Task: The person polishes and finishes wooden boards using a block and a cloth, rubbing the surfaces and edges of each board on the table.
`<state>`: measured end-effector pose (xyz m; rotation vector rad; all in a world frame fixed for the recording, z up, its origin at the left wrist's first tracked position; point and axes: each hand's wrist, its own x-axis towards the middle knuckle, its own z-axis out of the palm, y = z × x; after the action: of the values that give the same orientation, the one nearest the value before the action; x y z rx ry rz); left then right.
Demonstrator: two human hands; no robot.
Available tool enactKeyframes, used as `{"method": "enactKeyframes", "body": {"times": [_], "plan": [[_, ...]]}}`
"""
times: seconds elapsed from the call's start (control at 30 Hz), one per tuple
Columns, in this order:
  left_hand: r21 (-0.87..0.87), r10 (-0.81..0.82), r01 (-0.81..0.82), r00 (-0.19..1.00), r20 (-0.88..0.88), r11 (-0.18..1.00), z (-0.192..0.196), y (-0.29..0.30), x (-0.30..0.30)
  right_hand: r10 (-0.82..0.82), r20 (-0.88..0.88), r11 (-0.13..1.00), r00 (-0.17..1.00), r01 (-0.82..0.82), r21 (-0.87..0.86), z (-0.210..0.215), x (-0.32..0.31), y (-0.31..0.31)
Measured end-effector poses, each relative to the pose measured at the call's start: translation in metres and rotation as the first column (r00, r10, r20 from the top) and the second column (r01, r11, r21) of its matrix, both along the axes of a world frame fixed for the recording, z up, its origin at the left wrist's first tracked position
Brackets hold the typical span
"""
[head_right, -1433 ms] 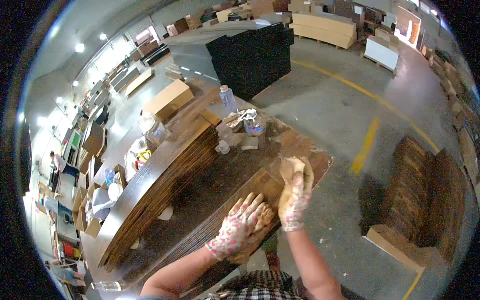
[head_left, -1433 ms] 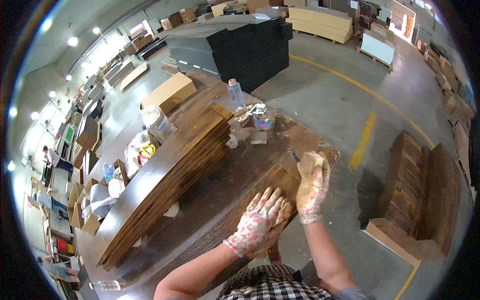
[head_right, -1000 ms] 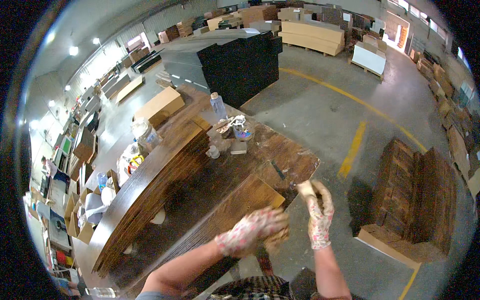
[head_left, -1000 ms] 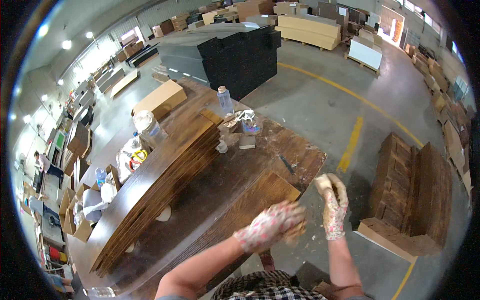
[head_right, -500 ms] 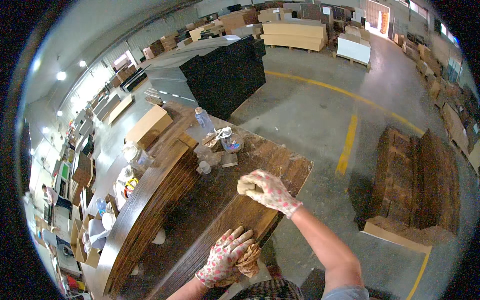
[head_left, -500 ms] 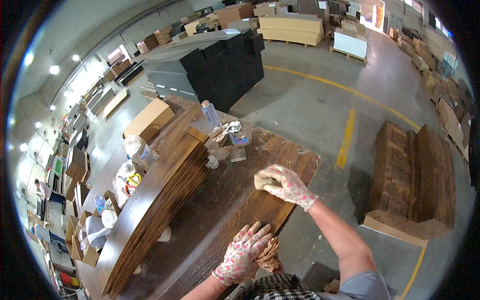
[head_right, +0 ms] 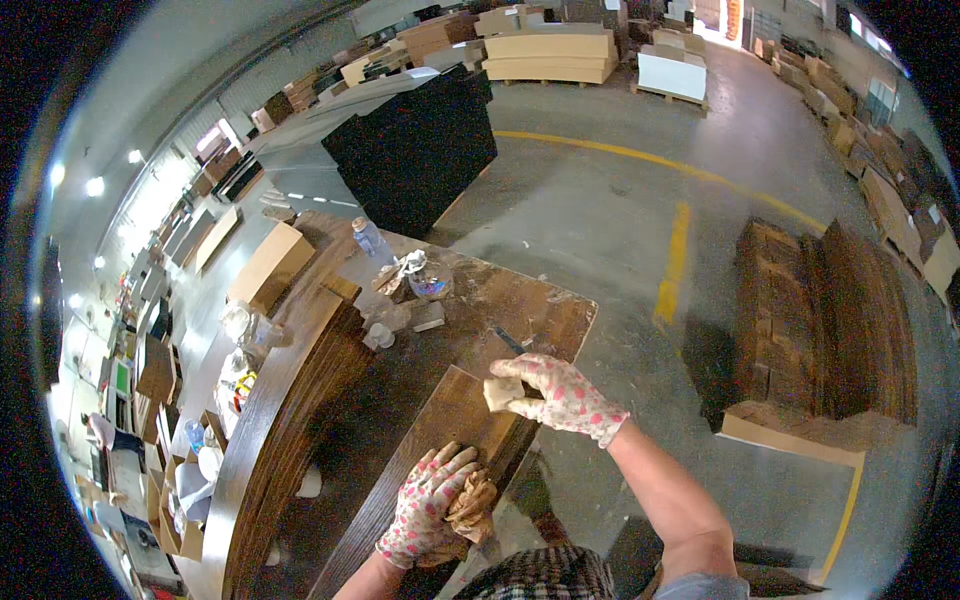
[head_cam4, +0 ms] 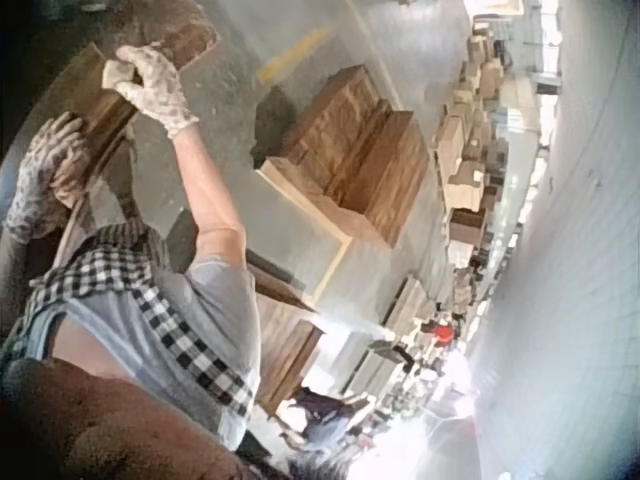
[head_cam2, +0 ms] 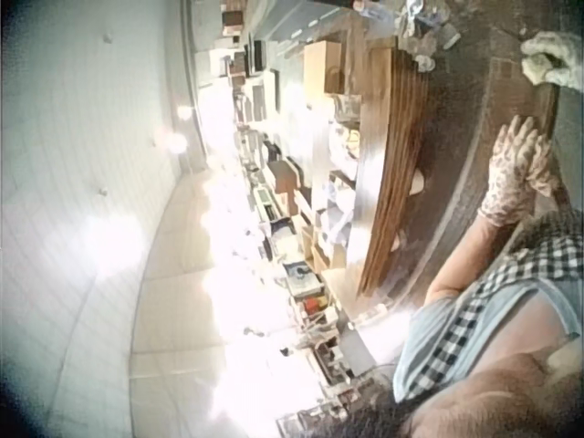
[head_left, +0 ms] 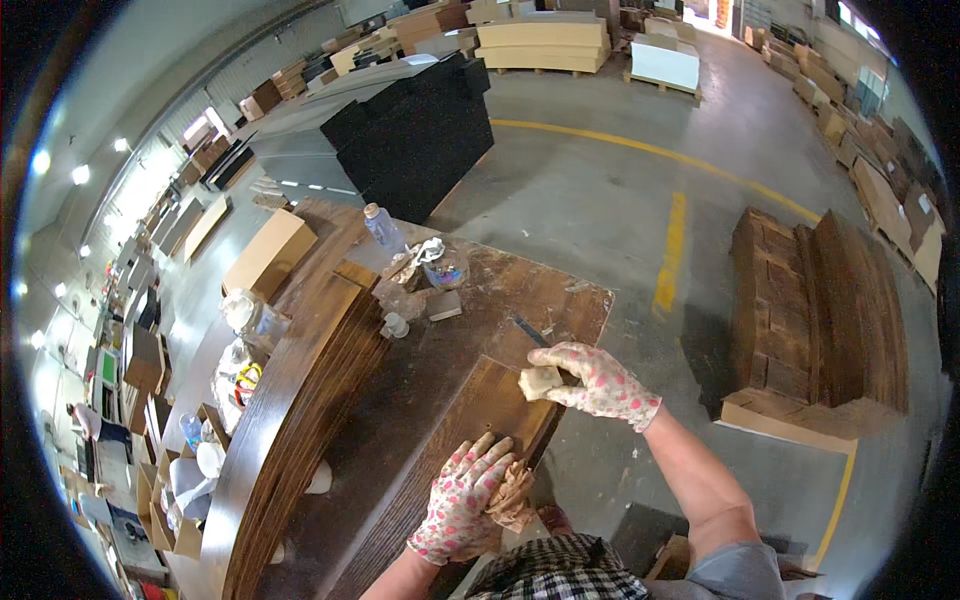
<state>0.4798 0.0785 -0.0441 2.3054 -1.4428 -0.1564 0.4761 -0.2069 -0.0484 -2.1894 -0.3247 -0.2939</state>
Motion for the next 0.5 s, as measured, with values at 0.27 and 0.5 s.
{"method": "enactKeyframes", "body": {"times": [0.27,0.5], "plan": [[-0.358,0.212,-0.440,0.824,-0.525,0.824,-0.012,0.017,-0.005,-0.286,0.102,0.957,0.953,0.279,0.076,-0.005,-0.056,0.011],[-0.294,0.237,-0.361,0.893,-0.383,0.885,0.003,0.030,-0.016,-0.314,0.233,0.899,0.920,0.367,-0.238,-0.042,-0.085,0.093]]}}
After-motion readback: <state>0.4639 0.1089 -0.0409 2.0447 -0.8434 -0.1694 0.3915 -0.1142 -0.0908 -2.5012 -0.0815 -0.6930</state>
